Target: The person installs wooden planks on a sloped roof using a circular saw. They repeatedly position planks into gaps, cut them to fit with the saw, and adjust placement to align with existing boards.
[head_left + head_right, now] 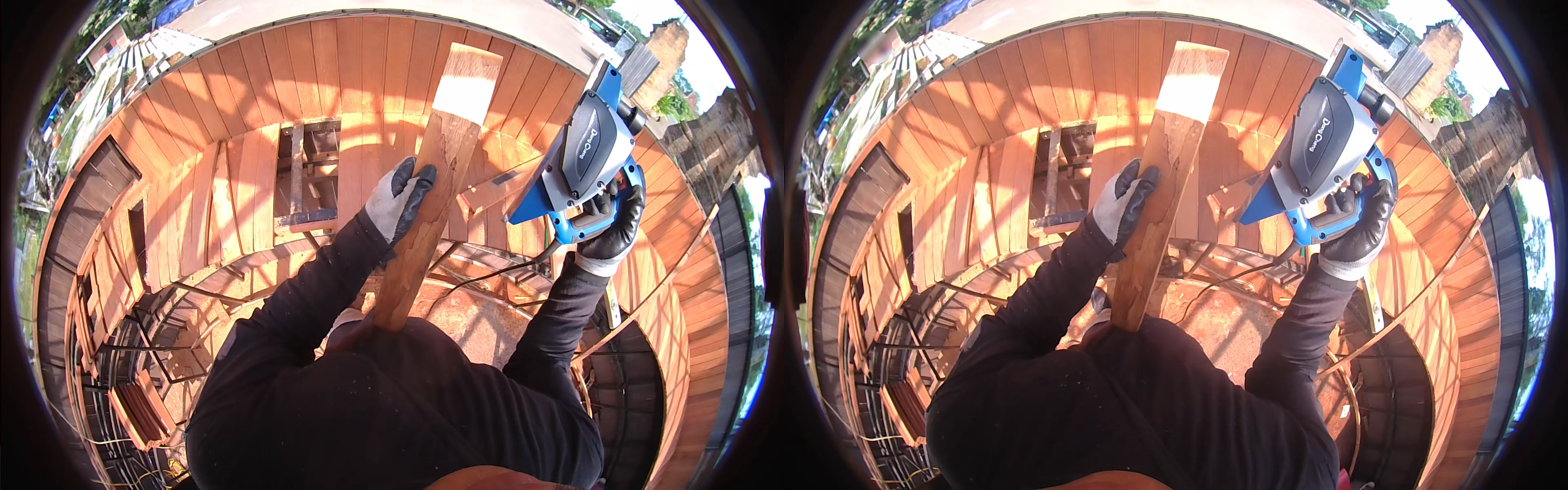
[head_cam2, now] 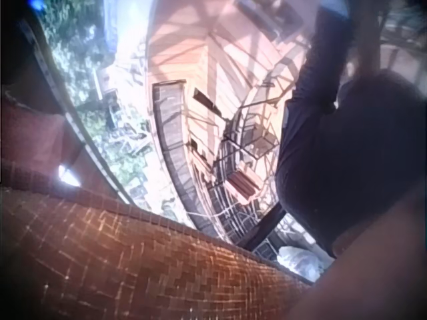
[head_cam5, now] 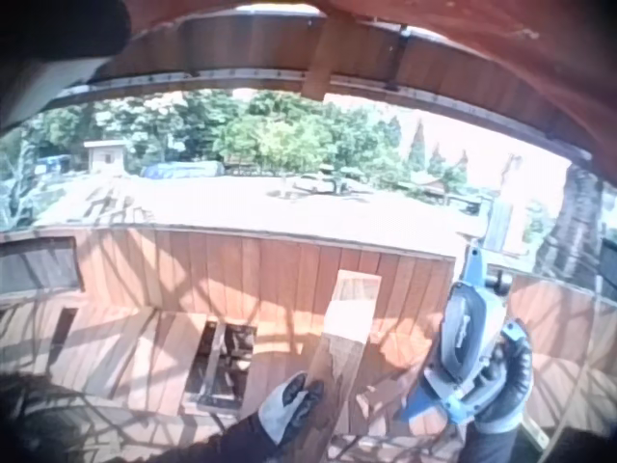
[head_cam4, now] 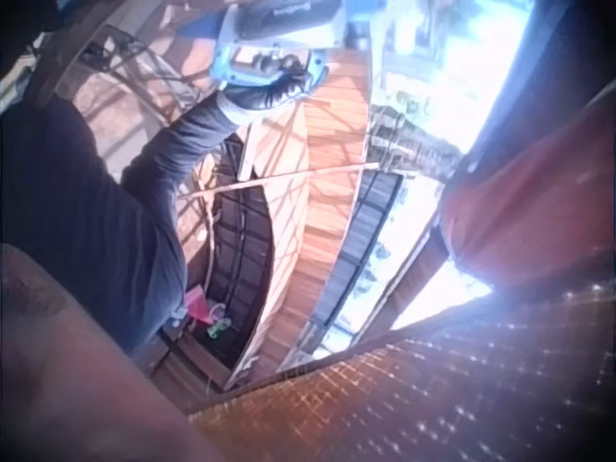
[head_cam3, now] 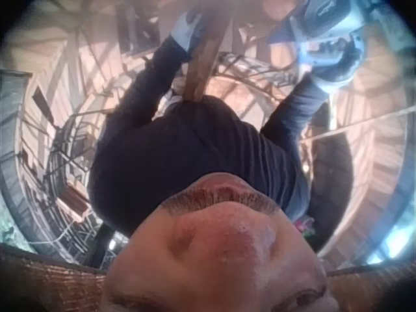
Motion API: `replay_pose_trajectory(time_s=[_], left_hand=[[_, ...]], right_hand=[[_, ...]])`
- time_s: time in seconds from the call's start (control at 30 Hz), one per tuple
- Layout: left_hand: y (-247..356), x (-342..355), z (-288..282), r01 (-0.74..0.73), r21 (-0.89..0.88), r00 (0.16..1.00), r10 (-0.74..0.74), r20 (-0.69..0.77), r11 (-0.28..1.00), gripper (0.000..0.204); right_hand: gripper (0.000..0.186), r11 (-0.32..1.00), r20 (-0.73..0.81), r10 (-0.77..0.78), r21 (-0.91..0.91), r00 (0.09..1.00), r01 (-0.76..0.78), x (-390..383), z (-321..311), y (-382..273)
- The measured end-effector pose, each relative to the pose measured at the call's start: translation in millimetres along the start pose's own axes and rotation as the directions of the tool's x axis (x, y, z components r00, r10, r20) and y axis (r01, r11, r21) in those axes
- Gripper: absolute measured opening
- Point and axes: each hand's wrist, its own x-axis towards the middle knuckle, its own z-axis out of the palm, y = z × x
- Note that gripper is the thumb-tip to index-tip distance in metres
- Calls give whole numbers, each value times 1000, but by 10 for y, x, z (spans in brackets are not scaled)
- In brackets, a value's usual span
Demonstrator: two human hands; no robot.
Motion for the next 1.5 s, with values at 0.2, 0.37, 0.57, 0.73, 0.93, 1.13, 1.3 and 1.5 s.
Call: replay_pose_trajectory(time_s=[0.2, 0.37, 0.57, 0.73, 0.93, 1.13, 1.3, 1.5], left_hand=[[153, 62, -543, -75, 318, 965, 149, -215, 945, 24], [-213, 315, -1747, 21, 515, 865, 243, -440, 857, 35], [-710, 642, -3037, 292, 693, 834, 178, -521, 659, 45], [-1543, 1122, -3684, 402, 761, 844, 116, -524, 509, 50], [-2160, 1482, -3960, 397, 665, 867, -21, -497, 632, 47], [-2020, 1395, -3883, 418, 656, 853, -23, -521, 628, 38], [-1571, 1334, -3488, 473, 586, 833, -117, -541, 658, 33], [-2016, 1351, -3762, 363, 479, 852, -77, -518, 799, 34]], right_hand=[[44, 852, -154, -34, -521, 987, -52, -591, 150, -193], [41, 447, -229, 9, -870, 973, -209, -1125, 73, -308], [36, 171, -417, 66, -890, 906, -422, -1678, -39, -377], [35, 328, -761, 85, -588, 643, -740, -2057, -141, -197], [45, 223, -833, 6, -539, 554, -813, -2839, -546, 62], [48, 333, -919, 123, -316, 374, -888, -3618, -774, 483], [39, 188, -938, 115, -302, 327, -934, -4153, -618, 783], [38, 50, -939, 146, -308, 312, -950, -4516, -720, 1040]])
